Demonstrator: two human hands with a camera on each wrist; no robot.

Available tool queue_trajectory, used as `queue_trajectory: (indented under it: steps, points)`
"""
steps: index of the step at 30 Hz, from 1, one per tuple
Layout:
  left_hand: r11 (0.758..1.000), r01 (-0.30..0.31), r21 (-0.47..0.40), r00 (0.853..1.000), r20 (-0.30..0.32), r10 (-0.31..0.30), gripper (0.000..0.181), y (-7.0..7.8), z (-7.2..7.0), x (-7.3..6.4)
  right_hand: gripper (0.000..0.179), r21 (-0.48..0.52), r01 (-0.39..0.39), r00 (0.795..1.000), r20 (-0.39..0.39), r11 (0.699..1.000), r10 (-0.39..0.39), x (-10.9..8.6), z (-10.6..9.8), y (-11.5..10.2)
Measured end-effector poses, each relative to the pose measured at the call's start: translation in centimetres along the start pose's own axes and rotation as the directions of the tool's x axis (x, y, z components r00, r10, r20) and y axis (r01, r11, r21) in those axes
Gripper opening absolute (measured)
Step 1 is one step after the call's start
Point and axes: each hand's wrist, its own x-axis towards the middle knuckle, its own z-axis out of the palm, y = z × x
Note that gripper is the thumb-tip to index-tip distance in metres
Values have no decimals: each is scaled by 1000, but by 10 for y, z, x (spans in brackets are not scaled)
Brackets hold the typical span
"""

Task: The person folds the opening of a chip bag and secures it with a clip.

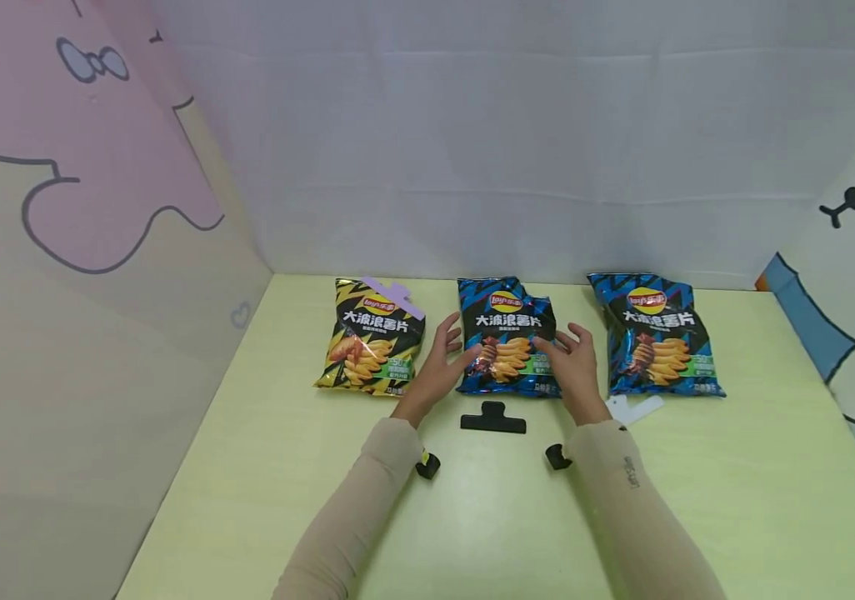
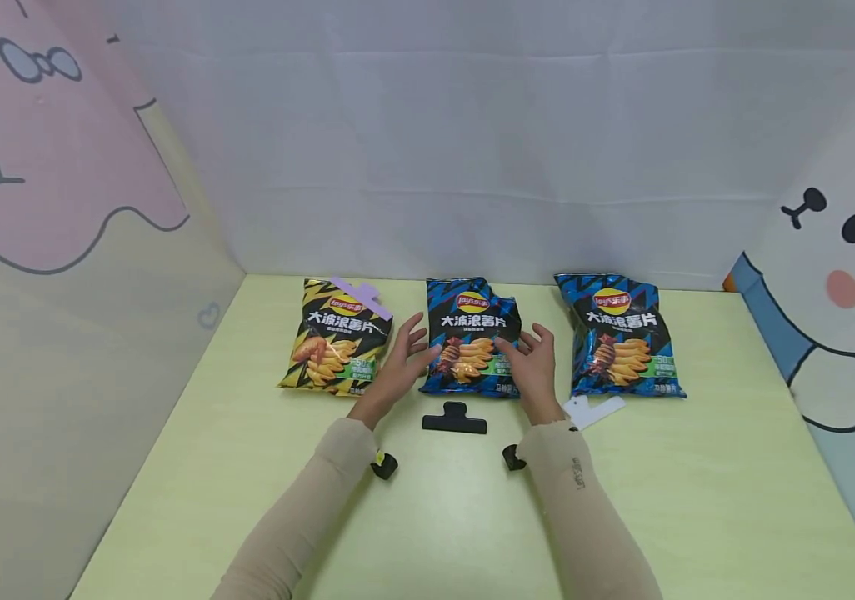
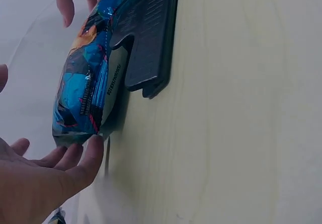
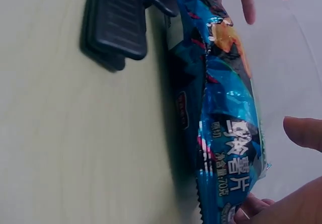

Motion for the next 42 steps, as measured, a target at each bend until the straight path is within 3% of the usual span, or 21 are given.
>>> queue_trajectory:
  steps: [9, 20, 27, 34, 42]
  points:
    - [997, 71, -17, 997, -11, -71, 88, -5, 3, 3, 88, -35, 2, 1000, 2, 999, -2, 0, 4, 9]
    - [981, 183, 59, 983, -34, -182, 89, -11, 9, 9, 87, -124, -33, 997, 70, 992, 42, -2, 5, 9]
    - [987, 157, 37, 987, -21, -157, 84, -9, 14, 11, 83, -138, -37, 996, 75, 990, 48, -2, 6, 8]
    - [985, 151, 84, 988, -37, -148, 84, -5, 20, 8, 77, -95, -51, 998, 41, 994, 55, -4, 7, 7]
    - [994, 105, 22, 994, -33, -104, 82, -7, 23, 9, 78, -52, -2, 998, 62, 999, 6, -5, 5, 10]
